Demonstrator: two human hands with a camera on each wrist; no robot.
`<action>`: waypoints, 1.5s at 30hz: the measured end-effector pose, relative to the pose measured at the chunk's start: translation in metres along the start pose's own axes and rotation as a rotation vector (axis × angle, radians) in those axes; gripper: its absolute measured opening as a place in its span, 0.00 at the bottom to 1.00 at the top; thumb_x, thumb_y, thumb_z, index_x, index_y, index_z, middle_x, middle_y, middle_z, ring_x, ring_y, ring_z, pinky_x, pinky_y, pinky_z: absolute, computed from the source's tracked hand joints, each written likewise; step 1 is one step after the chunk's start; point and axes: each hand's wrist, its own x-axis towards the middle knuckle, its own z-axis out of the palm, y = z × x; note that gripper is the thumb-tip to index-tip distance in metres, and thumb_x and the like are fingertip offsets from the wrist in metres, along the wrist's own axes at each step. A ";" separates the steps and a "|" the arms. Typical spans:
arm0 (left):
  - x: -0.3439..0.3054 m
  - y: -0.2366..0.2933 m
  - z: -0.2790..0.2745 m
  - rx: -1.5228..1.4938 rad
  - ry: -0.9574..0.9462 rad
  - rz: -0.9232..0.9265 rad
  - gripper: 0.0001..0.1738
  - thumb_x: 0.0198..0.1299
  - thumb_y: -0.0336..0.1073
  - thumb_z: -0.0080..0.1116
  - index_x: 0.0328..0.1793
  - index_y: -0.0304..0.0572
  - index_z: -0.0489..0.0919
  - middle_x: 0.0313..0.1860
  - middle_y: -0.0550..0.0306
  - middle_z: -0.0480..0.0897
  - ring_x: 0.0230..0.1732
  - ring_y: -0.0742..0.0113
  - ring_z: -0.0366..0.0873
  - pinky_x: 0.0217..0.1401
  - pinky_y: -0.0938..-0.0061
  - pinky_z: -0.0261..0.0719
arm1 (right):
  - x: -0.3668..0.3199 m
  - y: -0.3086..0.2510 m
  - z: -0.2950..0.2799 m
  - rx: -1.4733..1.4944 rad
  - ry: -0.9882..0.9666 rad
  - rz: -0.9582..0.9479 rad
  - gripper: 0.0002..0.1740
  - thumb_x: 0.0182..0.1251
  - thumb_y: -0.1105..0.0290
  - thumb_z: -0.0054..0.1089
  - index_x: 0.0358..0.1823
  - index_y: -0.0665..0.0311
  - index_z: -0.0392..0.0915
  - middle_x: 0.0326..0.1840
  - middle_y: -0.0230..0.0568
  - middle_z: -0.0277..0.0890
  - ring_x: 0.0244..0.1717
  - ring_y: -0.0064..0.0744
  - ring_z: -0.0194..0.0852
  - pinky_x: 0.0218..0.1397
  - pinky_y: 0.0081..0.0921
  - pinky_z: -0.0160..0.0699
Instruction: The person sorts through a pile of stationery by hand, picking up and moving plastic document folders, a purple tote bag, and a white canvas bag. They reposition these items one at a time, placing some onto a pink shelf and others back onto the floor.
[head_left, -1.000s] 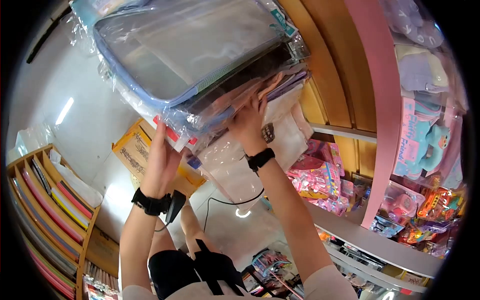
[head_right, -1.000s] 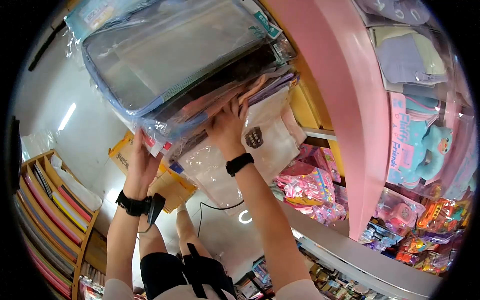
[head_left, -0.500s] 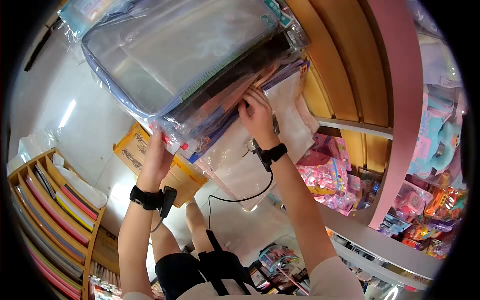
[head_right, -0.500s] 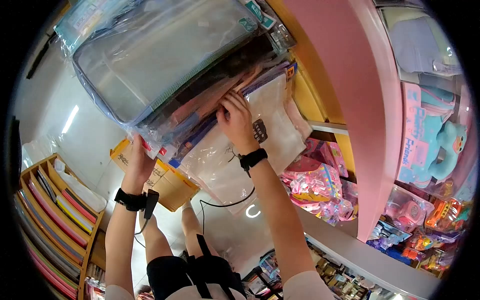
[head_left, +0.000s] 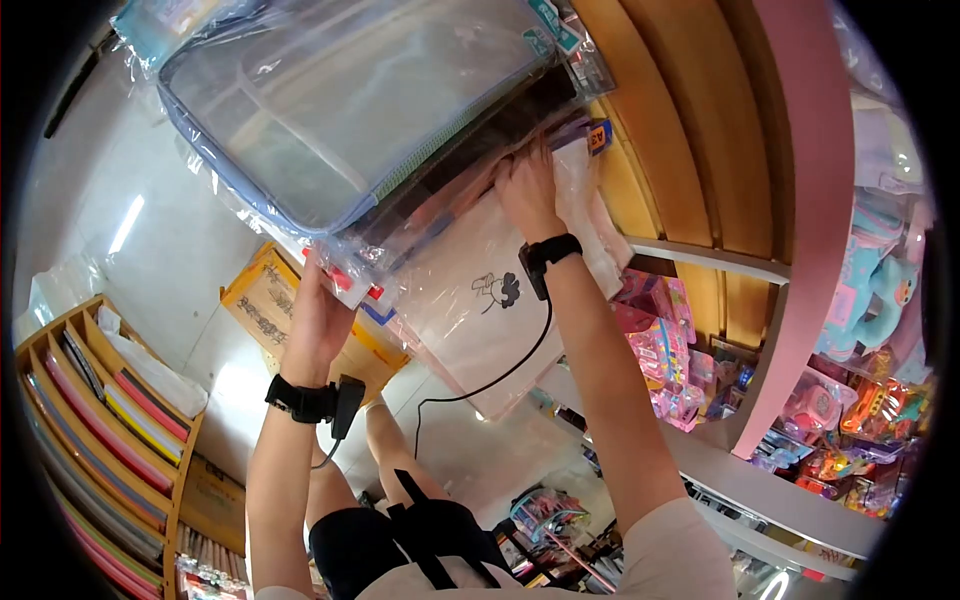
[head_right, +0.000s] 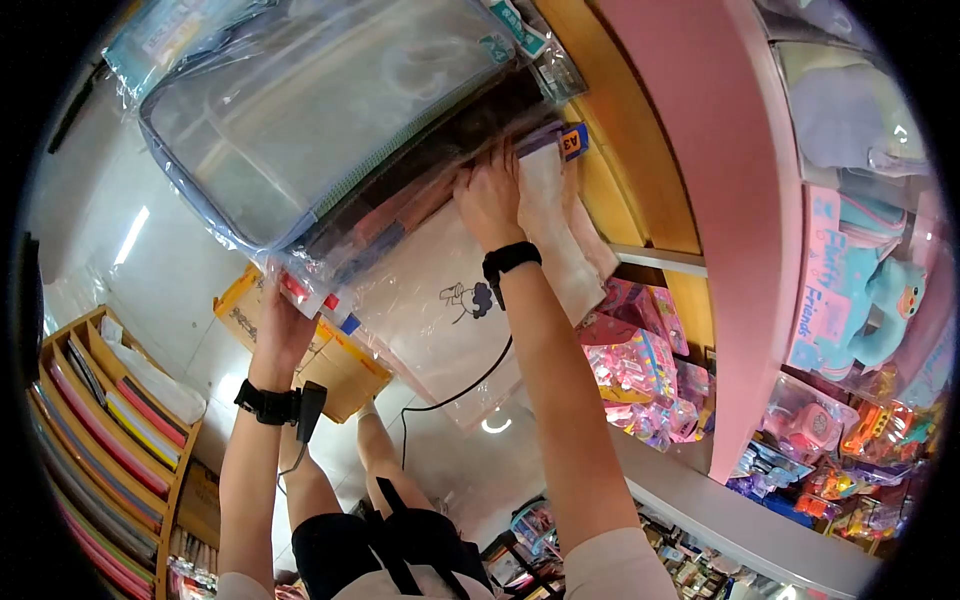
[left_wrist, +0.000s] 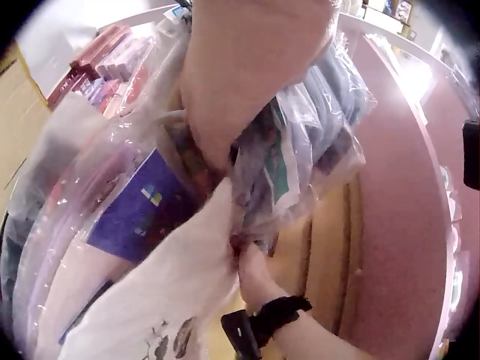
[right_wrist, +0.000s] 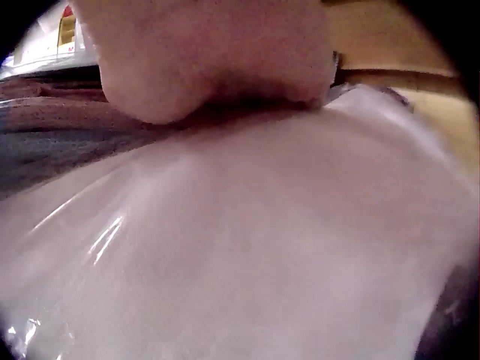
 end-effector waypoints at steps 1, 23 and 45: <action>0.001 0.000 -0.002 -0.024 0.001 0.003 0.24 0.66 0.49 0.42 0.60 0.41 0.65 0.54 0.58 0.73 0.55 0.65 0.69 0.61 0.68 0.64 | 0.003 0.004 0.000 0.098 -0.045 0.033 0.28 0.58 0.67 0.45 0.59 0.78 0.59 0.65 0.64 0.50 0.67 0.58 0.45 0.71 0.41 0.40; -0.004 0.009 0.019 -0.098 -0.003 0.065 0.22 0.65 0.45 0.43 0.61 0.41 0.64 0.56 0.56 0.73 0.56 0.63 0.70 0.60 0.65 0.67 | -0.069 -0.104 -0.050 1.519 -0.335 1.136 0.24 0.66 0.53 0.43 0.52 0.67 0.66 0.43 0.45 0.71 0.46 0.36 0.70 0.47 0.37 0.72; 0.033 0.035 -0.039 1.675 -0.415 0.296 0.21 0.49 0.29 0.58 0.52 0.38 0.73 0.50 0.51 0.75 0.49 0.56 0.72 0.54 0.68 0.69 | -0.022 -0.141 -0.016 2.180 0.389 1.183 0.29 0.60 0.38 0.43 0.47 0.55 0.69 0.41 0.31 0.70 0.45 0.31 0.67 0.50 0.34 0.68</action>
